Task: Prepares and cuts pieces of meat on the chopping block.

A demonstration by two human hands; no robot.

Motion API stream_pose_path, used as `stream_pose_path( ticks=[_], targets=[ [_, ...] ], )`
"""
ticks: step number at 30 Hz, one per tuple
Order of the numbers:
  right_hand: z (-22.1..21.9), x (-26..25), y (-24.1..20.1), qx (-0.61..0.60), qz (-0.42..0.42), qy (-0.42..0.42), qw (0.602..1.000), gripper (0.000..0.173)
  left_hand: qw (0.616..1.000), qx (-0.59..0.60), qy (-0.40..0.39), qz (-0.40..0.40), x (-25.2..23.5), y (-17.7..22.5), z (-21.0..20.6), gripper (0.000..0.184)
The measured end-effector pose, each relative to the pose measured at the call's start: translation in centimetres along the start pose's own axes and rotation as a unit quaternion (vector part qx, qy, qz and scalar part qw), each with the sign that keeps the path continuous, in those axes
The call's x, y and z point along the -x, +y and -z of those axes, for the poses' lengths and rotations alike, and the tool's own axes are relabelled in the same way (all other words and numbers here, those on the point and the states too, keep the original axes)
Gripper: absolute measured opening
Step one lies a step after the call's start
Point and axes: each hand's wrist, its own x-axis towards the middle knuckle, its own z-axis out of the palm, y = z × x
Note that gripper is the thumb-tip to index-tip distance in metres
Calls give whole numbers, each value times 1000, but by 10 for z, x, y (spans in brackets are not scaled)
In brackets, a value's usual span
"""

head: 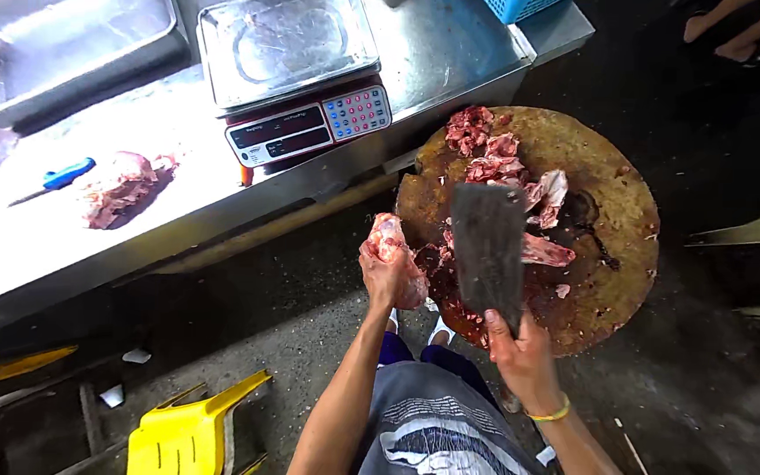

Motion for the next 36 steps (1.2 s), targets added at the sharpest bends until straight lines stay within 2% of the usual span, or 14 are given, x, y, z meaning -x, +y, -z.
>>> stream_pose_path(
  ticks=[3, 6, 8, 11, 14, 16, 18, 19, 21, 22, 25, 29, 33, 36],
  targets=[
    [-21, 3, 28, 114, -148, -178, 966, 44, 1000, -12, 1, -1, -2, 0, -3, 90],
    [-25, 5, 42, 109, -175, -150, 967, 40, 1000, -19, 2, -9, -1, 9, -9, 89],
    [-11, 8, 36, 63, -139, -86, 984, 39, 999, -43, 1, -13, 5, 10, -13, 89],
    [18, 0, -8, -57, 5, 59, 997, 37, 998, -52, -3, -18, 4, 12, -16, 90],
    [43, -9, -61, -189, 158, 159, 956, 19, 998, -59, -2, -21, 4, 11, -15, 88],
    [36, -8, -66, -213, 185, 177, 943, 11, 998, -64, -1, -19, 4, 10, -14, 89],
    [7, 7, -33, -124, 108, 137, 977, 24, 998, -61, -2, -21, 3, 8, -14, 90],
    [-10, 14, -10, -31, 30, 72, 996, 34, 998, -57, -3, -24, 1, 7, -14, 89],
    [-27, 14, 24, 100, -158, -120, 975, 45, 998, -54, -5, -30, 1, 6, -14, 87],
    [-29, 11, 34, 117, -201, -153, 961, 45, 998, -55, -8, -33, -1, 6, -13, 87],
    [-5, 2, 39, 43, -215, -108, 970, 39, 997, -65, -17, -34, -3, 5, -13, 88],
    [44, -14, -22, -132, -32, 68, 988, 35, 998, -47, -25, -42, -4, 5, -12, 88],
    [70, -25, -80, -216, 192, 186, 939, 13, 997, -66, -27, -31, -1, 8, -12, 88],
    [29, -2, -50, -159, 123, 152, 968, 18, 998, -56, -26, -32, -2, 4, -13, 89]
  ],
)
